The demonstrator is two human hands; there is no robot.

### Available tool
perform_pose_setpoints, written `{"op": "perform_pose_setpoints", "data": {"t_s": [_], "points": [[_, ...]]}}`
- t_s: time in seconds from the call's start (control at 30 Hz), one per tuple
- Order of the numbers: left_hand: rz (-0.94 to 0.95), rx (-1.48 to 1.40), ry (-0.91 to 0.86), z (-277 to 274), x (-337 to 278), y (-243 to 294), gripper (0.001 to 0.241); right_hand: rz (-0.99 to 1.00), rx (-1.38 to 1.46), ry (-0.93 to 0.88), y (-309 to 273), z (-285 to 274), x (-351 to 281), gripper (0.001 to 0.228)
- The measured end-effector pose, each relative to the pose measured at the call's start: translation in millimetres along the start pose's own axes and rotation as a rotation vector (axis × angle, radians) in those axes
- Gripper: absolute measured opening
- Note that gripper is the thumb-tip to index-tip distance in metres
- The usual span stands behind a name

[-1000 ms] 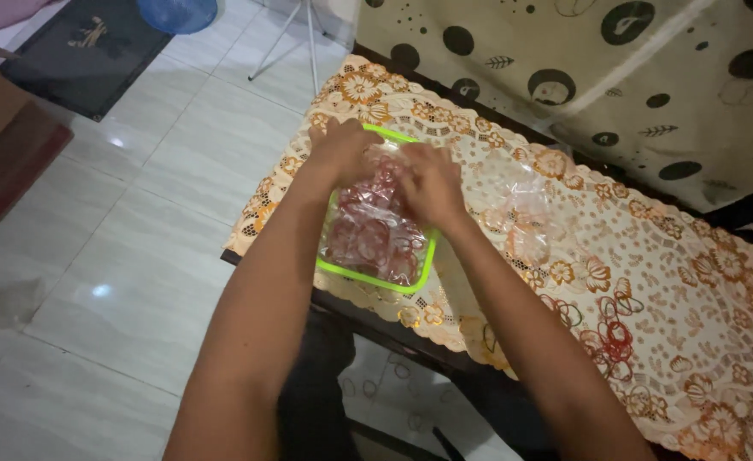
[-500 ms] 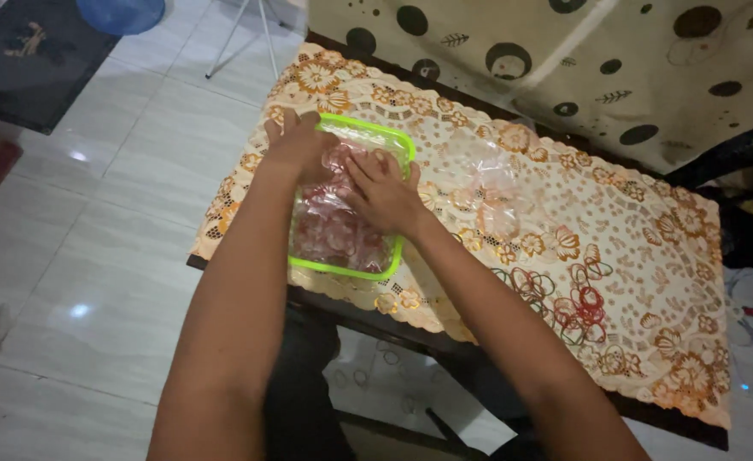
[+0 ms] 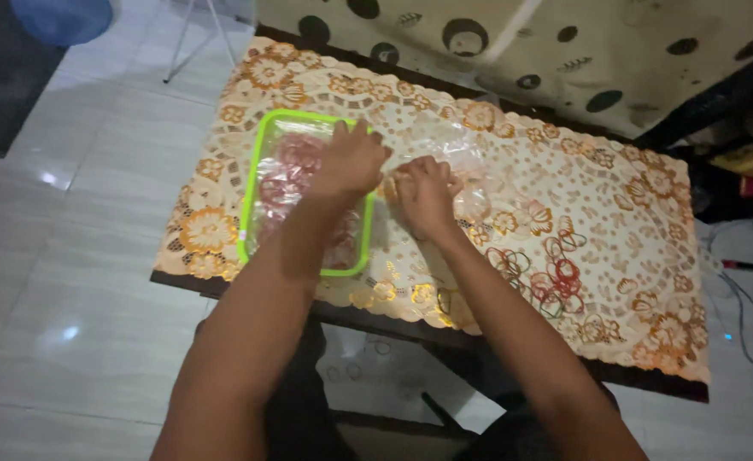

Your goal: The person puts red food items from a green tray into small plastic bags by hand and secures each bag closed with a rubber band.

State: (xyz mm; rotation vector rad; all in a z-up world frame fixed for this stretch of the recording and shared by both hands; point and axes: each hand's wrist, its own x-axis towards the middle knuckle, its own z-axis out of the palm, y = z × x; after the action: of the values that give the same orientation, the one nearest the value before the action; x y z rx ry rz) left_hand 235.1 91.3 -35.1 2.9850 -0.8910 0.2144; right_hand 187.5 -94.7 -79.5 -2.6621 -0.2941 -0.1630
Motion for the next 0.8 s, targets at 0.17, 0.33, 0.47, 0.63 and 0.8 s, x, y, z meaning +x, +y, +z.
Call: {"op": "perform_pose_setpoints", "data": {"t_s": [0.17, 0.33, 0.47, 0.63, 0.8], "points": [[0.116, 0.056, 0.027, 37.8, 5.5, 44.6, 0.012, 0.119, -0.142, -0.038, 62.4, 4.4, -13.5, 0.023], [0.208, 0.061, 0.421, 120.4, 24.7, 66.5, 0.005, 0.102, -0.253, 0.015, 45.6, -13.9, -30.1, 0.019], [0.164, 0.019, 0.563, 107.7, 19.9, 81.5, 0.007, 0.019, -0.269, -0.025, 51.6, -5.2, -26.8, 0.025], [0.120, 0.074, 0.441, 116.2, 21.9, 77.4, 0.011, -0.041, -0.324, 0.042, 85.7, 30.0, -20.3, 0.019], [0.160, 0.080, 0.589, 105.0, 14.5, 75.1, 0.013, -0.111, -0.360, 0.124, 76.8, 16.1, -27.9, 0.005]]}}
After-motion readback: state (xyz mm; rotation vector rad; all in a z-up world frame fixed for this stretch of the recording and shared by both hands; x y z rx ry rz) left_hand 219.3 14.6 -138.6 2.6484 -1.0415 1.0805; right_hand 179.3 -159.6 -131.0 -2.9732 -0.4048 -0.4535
